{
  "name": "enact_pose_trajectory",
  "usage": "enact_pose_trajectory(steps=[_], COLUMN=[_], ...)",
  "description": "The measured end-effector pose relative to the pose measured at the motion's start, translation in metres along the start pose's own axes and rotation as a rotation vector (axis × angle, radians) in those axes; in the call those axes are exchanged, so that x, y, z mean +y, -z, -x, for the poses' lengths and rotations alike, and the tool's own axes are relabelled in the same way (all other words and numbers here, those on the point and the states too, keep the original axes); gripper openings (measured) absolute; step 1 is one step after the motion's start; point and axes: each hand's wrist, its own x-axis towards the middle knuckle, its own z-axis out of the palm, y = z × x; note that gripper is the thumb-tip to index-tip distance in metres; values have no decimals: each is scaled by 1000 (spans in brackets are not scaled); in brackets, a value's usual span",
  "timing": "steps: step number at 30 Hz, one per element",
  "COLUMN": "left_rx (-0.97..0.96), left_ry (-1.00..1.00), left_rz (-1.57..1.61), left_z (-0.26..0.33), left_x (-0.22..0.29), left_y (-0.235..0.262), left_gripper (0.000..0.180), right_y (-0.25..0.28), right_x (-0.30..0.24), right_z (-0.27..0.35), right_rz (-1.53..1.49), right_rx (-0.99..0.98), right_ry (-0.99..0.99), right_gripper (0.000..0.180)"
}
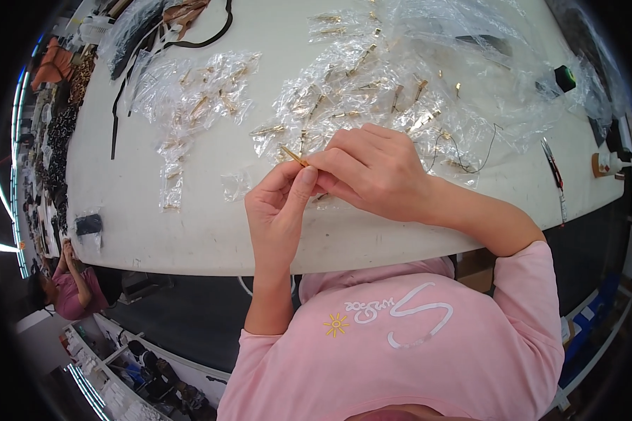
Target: Threading small metal components onto a wire for hardware assembly.
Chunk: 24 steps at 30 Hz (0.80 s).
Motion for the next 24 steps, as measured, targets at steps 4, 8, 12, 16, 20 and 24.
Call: enact_pose_trajectory(steps=[4,8,12,16,20,24], left_rx=[-54,-266,-418,-335,-169,-124], left_ry=[66,233,287,288,259,-110], left_rz=[6,63,22,53,-127,-596], left_z=[-5,-5,-3,-2,3,7], left_x=[0,2,0,-4,-6,-12], left_y=[-2,4,-1,-7,-12,-14], left_gripper=[20,22,20,17,13,10], right_y=[21,27,32,29,33,28], right_x=[0,12,12,17,9,8], right_z=[3,7,5,12,6,12], right_rz=[-317,-857,-1074,-1220,-1051,-893], right_rx=[-117,-239,-412,-363,-359,-366], right_ry=[-324,-803,-924,-928,-931,-829], right_gripper=[19,18,16,13,11,10])
